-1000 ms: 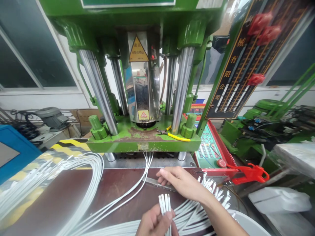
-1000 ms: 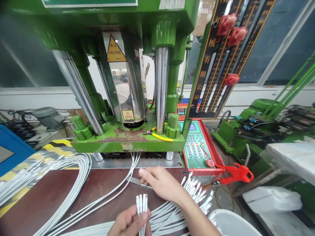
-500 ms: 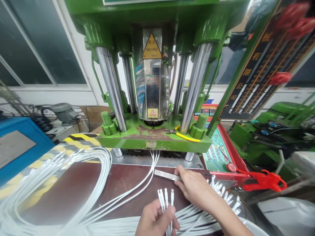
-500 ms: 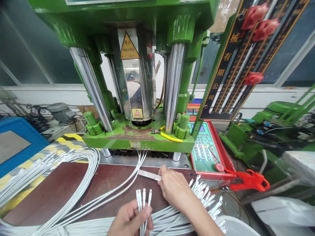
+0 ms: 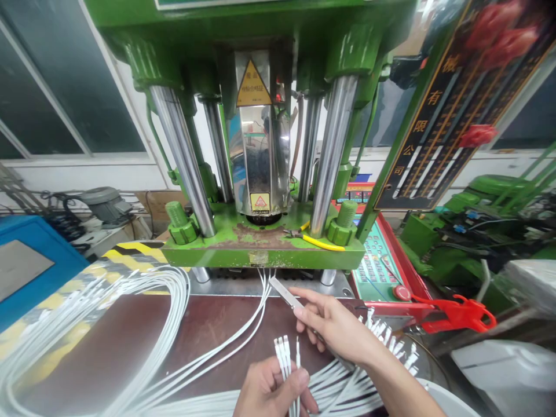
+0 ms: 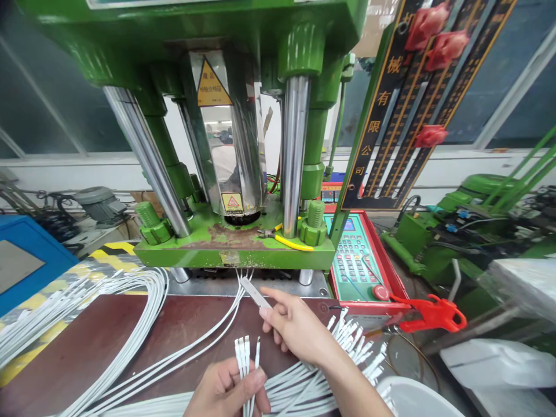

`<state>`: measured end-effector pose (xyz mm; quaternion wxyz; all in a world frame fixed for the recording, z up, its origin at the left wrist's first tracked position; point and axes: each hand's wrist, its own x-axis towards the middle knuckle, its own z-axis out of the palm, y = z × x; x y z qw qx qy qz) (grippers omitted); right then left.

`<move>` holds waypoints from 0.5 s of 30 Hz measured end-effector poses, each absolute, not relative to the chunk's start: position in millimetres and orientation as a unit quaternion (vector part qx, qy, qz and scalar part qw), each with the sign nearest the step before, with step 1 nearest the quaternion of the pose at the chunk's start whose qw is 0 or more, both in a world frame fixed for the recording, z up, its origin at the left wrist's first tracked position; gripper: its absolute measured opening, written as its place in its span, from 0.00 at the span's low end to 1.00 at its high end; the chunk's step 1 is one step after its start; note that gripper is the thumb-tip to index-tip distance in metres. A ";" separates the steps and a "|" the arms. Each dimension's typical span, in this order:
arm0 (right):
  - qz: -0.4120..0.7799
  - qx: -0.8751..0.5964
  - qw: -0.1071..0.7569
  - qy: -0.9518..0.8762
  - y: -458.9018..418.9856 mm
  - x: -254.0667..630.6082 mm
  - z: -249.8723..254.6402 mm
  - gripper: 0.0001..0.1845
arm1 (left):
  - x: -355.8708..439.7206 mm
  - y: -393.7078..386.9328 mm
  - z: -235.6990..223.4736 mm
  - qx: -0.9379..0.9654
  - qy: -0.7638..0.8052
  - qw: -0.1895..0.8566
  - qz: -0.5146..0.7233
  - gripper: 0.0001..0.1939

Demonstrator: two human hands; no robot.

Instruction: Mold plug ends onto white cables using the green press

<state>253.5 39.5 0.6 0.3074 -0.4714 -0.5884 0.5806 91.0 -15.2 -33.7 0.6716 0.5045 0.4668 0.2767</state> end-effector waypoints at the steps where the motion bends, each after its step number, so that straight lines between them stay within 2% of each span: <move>1: 0.597 -0.456 0.315 -0.581 39.9 251.7 0.7 0.27 | 90.5 -14.5 -34.2 0.505 0.466 0.675 0.270 0.27; 8: 0.671 -0.409 0.326 -0.526 40.2 248.0 -2.2 0.27 | 92.1 -12.4 -32.6 0.448 0.445 0.717 0.294 0.28; 15: 0.698 -0.387 0.330 -0.504 42.1 249.4 -3.1 0.25 | 93.3 -13.2 -37.5 0.411 0.443 0.743 0.288 0.24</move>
